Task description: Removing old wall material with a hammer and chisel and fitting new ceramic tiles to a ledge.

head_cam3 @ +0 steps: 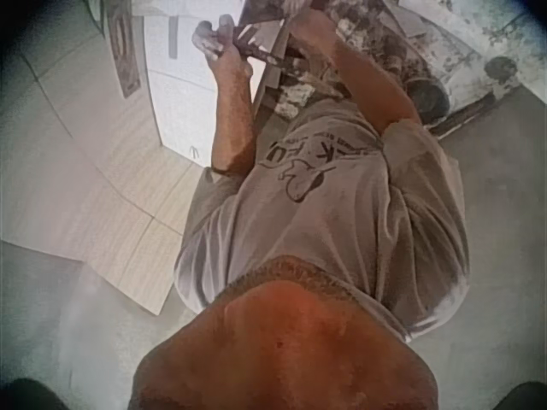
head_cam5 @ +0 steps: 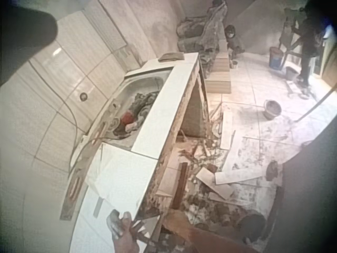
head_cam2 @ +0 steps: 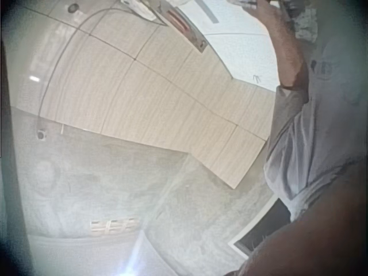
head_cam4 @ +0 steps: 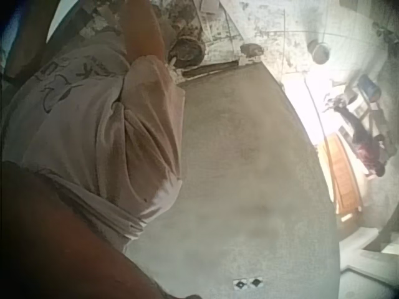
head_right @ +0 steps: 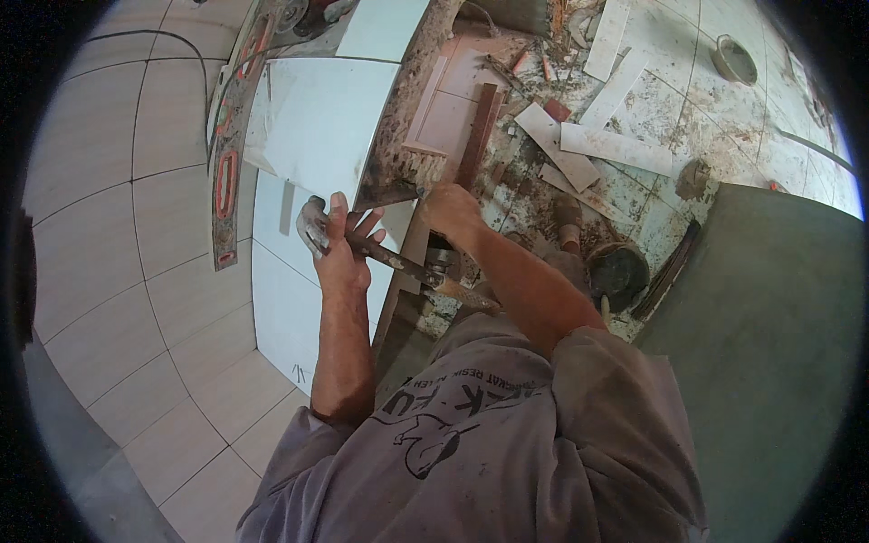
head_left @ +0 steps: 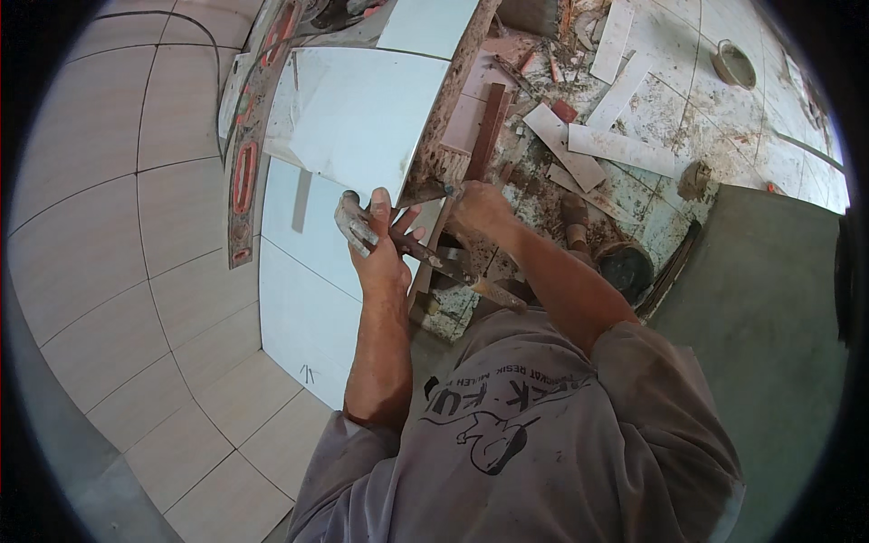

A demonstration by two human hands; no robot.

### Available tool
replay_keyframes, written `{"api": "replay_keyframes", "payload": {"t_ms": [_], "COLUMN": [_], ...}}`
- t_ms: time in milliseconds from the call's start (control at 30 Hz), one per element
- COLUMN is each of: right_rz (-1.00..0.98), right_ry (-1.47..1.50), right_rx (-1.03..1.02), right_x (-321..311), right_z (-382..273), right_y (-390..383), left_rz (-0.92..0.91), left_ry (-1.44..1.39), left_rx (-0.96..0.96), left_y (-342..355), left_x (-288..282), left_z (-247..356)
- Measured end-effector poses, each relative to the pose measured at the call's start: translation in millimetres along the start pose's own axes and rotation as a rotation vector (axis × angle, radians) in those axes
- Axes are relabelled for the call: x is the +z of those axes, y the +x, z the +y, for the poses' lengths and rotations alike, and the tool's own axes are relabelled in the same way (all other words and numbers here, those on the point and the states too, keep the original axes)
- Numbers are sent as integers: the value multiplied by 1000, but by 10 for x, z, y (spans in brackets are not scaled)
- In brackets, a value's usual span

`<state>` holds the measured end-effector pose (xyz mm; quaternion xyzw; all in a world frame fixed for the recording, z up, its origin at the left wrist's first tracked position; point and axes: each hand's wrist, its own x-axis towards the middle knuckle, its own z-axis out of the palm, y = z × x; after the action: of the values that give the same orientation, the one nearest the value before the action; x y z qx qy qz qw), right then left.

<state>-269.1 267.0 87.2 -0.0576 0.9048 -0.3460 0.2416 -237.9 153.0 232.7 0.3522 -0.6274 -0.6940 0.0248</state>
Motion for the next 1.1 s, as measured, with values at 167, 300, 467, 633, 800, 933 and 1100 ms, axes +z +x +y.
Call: {"api": "replay_keyframes", "payload": {"t_ms": [167,300,467,633,800,933,1100], "right_rz": [-36,20,-4,-30,-19,-109,-71], "right_ry": [-81,-63,-122,-196,-191,-482,-489], "right_rx": [-21,-38,-74,-186,-253,-482,-576], "right_x": [-87,-211,-239,-87,53,104,157], "right_z": [-87,-189,-165,-7,130,183,235], "right_y": [-65,-147,-165,-17,95,180,216], "left_rz": [-30,-32,-6,-50,-41,-52,-25], "left_ry": [-16,33,24,-26,18,13,20], "left_rx": [-11,-21,-20,-18,-6,-1,41], "left_y": [76,119,99,99,102,127,102], "left_x": [-93,-118,-109,-102,-106,-115,-100], "left_z": [1,0,5,26,13,13,-6]}}
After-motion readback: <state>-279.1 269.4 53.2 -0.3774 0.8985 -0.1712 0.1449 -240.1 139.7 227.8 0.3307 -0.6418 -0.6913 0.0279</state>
